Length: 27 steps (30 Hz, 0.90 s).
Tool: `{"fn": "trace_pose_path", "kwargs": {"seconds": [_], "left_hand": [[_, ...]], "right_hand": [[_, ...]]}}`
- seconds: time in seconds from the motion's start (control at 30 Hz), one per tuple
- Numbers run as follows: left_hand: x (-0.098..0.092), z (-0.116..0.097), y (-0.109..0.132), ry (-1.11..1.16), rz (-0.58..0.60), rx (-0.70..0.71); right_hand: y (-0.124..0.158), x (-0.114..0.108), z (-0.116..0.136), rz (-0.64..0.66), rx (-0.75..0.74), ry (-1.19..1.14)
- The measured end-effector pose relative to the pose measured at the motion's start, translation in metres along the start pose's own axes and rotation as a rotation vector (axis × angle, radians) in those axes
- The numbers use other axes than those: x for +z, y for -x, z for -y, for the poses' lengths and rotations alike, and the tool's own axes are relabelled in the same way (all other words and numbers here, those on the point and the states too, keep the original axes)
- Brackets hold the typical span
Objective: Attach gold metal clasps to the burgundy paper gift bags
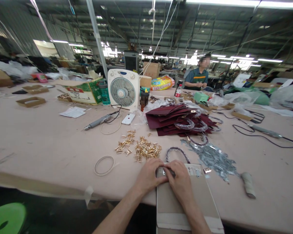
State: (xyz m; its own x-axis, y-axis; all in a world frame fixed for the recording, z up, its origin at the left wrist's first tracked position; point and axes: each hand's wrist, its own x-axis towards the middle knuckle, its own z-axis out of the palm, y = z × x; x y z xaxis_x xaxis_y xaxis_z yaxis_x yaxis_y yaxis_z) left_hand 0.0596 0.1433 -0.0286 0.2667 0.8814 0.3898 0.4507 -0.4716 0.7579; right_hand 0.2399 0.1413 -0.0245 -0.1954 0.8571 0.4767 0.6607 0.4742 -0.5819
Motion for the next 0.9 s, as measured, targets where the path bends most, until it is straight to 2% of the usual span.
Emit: {"fn": "trace_pose_path", "kwargs": {"seconds": [0.13, 0.3, 0.5, 0.6, 0.67, 0.77, 0.87, 0.9], "left_hand": [[-0.001, -0.002, 0.000, -0.012, 0.003, 0.000], [-0.002, -0.004, 0.001, -0.071, 0.026, 0.018], [0.004, 0.010, 0.002, -0.187, 0.000, 0.093], [0.005, 0.014, 0.001, -0.249, -0.041, 0.165], [0.003, 0.014, 0.001, -0.292, -0.091, 0.231], [0.004, 0.005, 0.001, -0.334, -0.149, 0.353], [0.019, -0.018, -0.001, -0.336, -0.085, 0.433], [0.027, -0.029, -0.002, -0.338, -0.031, 0.443]], "right_hand": [[0.003, -0.001, 0.001, -0.055, -0.019, -0.048], [0.014, -0.021, 0.010, -0.276, -0.017, -0.209], [0.052, -0.046, 0.028, -0.165, -0.087, -0.330], [0.070, -0.058, 0.025, -0.167, -0.129, -0.317], [0.080, -0.070, 0.011, -0.225, -0.087, -0.289], [0.085, -0.099, -0.030, -0.482, 0.078, -0.148], [0.081, -0.137, -0.087, -0.779, 0.300, 0.136], [0.080, -0.149, -0.105, -0.828, 0.369, 0.229]]}}
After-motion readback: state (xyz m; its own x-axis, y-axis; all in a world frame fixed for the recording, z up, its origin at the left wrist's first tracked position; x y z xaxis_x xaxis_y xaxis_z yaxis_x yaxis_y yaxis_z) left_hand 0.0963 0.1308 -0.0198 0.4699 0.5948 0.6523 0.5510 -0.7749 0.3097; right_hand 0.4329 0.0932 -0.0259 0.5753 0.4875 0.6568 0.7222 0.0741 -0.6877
